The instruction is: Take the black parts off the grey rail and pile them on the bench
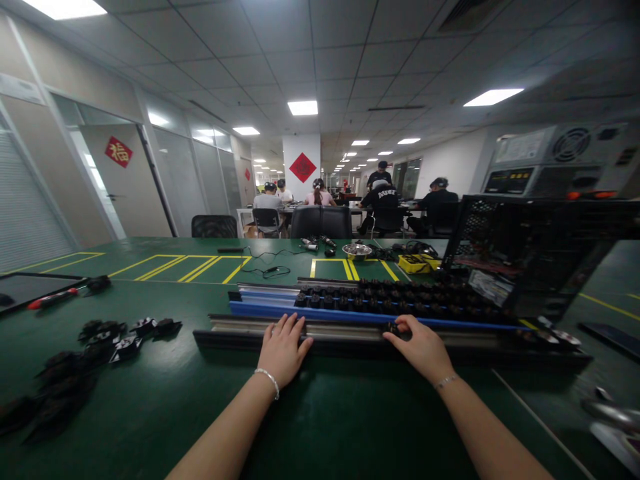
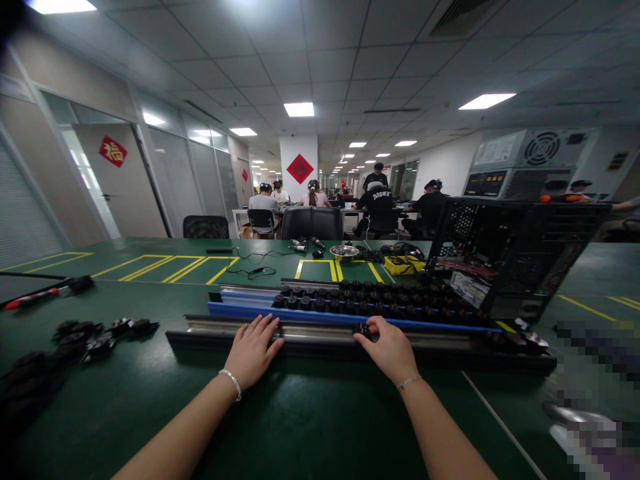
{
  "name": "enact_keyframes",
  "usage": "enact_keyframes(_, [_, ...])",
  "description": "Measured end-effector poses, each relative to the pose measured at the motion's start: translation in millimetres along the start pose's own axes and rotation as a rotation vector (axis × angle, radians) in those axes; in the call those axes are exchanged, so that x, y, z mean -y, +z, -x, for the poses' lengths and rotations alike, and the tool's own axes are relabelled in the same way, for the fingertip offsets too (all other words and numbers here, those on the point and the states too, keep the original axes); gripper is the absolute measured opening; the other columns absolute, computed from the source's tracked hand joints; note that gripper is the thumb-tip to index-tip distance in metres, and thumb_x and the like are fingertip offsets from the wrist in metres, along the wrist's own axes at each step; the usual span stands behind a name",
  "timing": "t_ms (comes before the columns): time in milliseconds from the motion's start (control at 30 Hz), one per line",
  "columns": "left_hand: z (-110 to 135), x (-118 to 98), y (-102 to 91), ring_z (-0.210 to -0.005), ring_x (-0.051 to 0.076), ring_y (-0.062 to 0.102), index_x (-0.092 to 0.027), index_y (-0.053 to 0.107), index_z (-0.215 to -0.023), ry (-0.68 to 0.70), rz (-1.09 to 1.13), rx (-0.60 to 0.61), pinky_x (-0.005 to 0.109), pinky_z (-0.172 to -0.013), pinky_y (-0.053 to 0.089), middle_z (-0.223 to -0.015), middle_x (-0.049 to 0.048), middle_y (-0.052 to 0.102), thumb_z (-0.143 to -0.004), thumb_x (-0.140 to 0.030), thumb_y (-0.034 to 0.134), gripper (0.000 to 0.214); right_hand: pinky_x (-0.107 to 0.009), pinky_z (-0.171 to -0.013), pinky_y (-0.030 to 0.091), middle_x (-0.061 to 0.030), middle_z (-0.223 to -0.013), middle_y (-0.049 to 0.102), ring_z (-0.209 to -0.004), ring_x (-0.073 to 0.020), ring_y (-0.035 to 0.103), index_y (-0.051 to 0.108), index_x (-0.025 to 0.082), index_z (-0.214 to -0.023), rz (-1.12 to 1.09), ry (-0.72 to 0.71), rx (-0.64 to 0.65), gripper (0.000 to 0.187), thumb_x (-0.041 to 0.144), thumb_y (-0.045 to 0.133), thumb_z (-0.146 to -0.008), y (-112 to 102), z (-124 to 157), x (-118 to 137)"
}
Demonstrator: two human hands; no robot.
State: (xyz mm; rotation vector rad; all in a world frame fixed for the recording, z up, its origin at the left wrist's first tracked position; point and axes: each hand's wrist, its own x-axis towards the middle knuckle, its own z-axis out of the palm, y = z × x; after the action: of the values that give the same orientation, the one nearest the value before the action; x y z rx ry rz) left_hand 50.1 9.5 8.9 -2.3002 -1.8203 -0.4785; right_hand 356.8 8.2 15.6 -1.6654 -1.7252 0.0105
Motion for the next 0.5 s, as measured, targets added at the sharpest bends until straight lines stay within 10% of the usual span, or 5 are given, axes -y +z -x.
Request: enact_keyframes(500, [-0.1,0.4,1.7,-0.13,0.021,0.027,-0.027,0.04,-0.13,0.0,-0.001,-0.01,0.045,-0.104,0.024,-0.14,0.0001,0.038,-0.087,-0.052,0.021,0.054,-0.03,-0.068,0.044,-0.001,-0.082,0.065,-0.079,-0.0184,0.061,0.055,0.024,-0.082,-0.002,-0.04,0.033,0.027,0.048,0.055,-0.07,-0.8,0.4,5.7])
